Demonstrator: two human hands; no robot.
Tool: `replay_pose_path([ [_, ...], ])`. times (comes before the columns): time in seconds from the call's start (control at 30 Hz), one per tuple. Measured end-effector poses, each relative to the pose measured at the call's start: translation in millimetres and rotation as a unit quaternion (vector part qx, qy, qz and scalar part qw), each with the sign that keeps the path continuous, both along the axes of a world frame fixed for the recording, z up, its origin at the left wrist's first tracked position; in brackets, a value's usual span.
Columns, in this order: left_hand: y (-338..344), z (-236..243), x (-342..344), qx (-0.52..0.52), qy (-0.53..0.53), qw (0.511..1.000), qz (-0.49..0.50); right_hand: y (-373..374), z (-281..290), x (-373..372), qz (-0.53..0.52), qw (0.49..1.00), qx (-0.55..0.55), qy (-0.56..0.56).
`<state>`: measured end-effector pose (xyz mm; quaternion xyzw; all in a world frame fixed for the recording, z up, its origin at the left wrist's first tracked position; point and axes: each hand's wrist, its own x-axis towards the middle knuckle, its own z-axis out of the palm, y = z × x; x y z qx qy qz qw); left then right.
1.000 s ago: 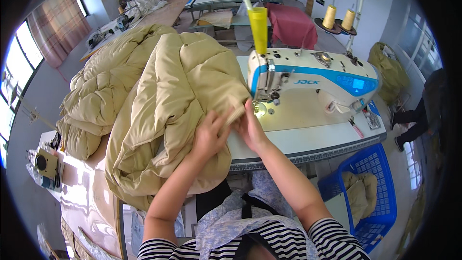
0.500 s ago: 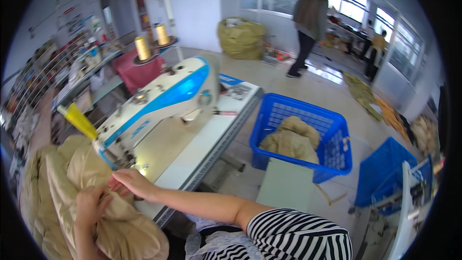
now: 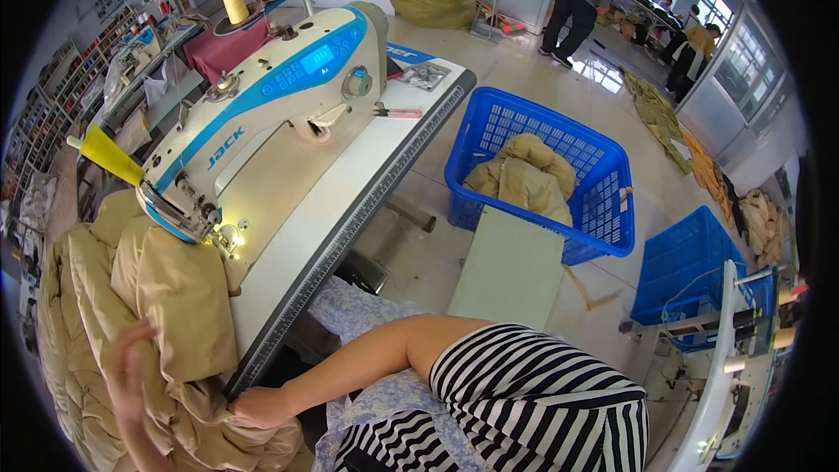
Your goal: The person sews a beige puffer jacket using a sewing machine. They repeatedly align the zipper and fabric edges, guide the jacket under the needle, and stitch along the seam. The person frequently repositions the bulky jacket to continue sewing different sections.
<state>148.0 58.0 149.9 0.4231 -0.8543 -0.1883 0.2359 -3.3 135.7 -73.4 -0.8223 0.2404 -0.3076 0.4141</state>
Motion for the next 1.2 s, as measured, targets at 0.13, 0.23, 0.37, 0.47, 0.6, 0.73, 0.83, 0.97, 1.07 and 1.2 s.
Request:
replay_pose_path([
  [0.13, -16.2, -18.5, -75.6, 0.252, -0.125, 0.957, -0.072, 1.4, 39.5, -38.2, -0.059, 0.987, 0.082, -0.129],
  [0.23, -31.0, -9.5, -66.5, 0.340, 0.007, 0.938, -0.075, -7.1, 54.3, -78.7, -0.111, 0.960, 0.099, -0.236],
  [0.37, -25.6, -5.1, -27.1, 0.274, 0.107, 0.945, -0.143, -20.3, 60.8, -108.3, -0.116, 0.927, 0.209, -0.290],
  [0.47, -21.5, -13.7, -13.9, 0.261, 0.099, 0.957, -0.084, -25.0, 74.8, -112.5, -0.077, 0.888, 0.290, -0.349],
  [0.6, -27.0, -27.0, -3.7, 0.240, 0.190, 0.951, -0.051, -25.4, 111.0, -116.3, -0.032, 0.825, 0.380, -0.417],
  [0.73, -41.8, -28.5, 9.6, 0.231, 0.298, 0.926, -0.033, -16.6, 123.8, -112.4, 0.036, 0.851, 0.372, -0.369],
  [0.83, -41.7, -14.3, 16.9, 0.077, 0.376, 0.916, 0.121, -8.2, 88.8, -89.6, 0.089, 0.893, 0.357, -0.259],
  [0.97, -16.3, 17.3, 23.1, -0.250, 0.312, 0.833, 0.382, -13.0, 39.0, -41.4, 0.142, 0.972, 0.188, -0.025],
  [1.07, 1.1, 30.8, 25.9, -0.381, 0.249, 0.797, 0.397, -11.0, 73.7, 7.6, 0.201, 0.974, -0.087, 0.053],
  [1.2, -12.8, 19.3, 25.7, -0.335, 0.207, 0.861, 0.322, -4.6, 175.9, 46.2, 0.134, 0.943, -0.152, -0.266],
])
